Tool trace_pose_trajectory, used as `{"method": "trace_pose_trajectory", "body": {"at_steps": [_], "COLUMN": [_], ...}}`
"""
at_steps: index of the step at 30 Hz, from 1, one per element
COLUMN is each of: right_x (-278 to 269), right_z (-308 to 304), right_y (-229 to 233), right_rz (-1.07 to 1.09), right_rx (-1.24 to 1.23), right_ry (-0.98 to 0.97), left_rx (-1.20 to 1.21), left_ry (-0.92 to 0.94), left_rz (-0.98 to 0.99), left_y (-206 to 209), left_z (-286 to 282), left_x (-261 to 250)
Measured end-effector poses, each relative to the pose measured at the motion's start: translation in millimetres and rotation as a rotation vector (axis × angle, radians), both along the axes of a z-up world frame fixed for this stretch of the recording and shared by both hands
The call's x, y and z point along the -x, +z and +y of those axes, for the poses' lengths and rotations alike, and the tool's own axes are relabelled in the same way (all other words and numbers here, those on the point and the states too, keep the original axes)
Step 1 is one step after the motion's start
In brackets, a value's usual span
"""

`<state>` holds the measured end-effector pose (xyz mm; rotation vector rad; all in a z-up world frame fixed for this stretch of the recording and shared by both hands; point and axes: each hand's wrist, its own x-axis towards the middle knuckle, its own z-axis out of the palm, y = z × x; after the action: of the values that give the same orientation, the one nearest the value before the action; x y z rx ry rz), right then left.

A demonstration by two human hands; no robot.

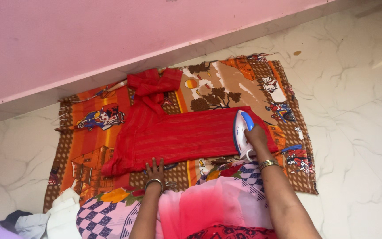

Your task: The person irons a red long-sleeved shirt laid out on a patterned mat on the floor. They smooth the fabric, use a handheld iron to press the body and sleeves, and fold the garment after ironing.

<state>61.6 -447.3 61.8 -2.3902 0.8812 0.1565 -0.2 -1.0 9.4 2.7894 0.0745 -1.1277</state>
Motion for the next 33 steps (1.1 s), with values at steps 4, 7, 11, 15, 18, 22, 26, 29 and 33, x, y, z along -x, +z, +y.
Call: {"method": "trace_pose_trajectory", "body": {"at_steps": [4, 7, 11, 15, 18, 22, 26, 29, 33], "right_x": [2, 0, -3, 0, 6, 8, 6, 3, 1], "right_z": [-5, -4, -9, -21, -27, -26, -28, -31, -33], "right_y": [-3, -6, -11, -9, -4, 2, 2, -2, -11], "right_rz": [-0.035, -0.009, -0.018, 0.003, 0.013, 0.019, 0.032, 0.005, -0.032], "right_rx": [0.023, 0.021, 0.037, 0.044, 0.06, 0.114, 0.078, 0.096, 0.073], "right_ry": [-0.028, -0.048, -0.022, -0.006, -0.056, -0.081, -0.099, -0.078, -0.092], "left_rx": [-0.023, -0.036, -0.044, -0.035, -0.017, -0.026, -0.04, -0.012, -0.023], "left_ry": [-0.009, -0.013, 0.004, -0.006, 0.001, 0.006, -0.001, -0.028, -0.002], "left_rz": [0.011, 0.012, 0.036, 0.012, 0.011, 0.013, 0.012, -0.081, 0.007], "left_y": [3, 3, 5, 8, 8, 3, -7, -8, 4], "left_z": [-1, -2, -3, -2, -1, -1, 0, 2, 2], "left_x": [-2, -2, -2, -1, 0, -2, -3, -2, 1]}}
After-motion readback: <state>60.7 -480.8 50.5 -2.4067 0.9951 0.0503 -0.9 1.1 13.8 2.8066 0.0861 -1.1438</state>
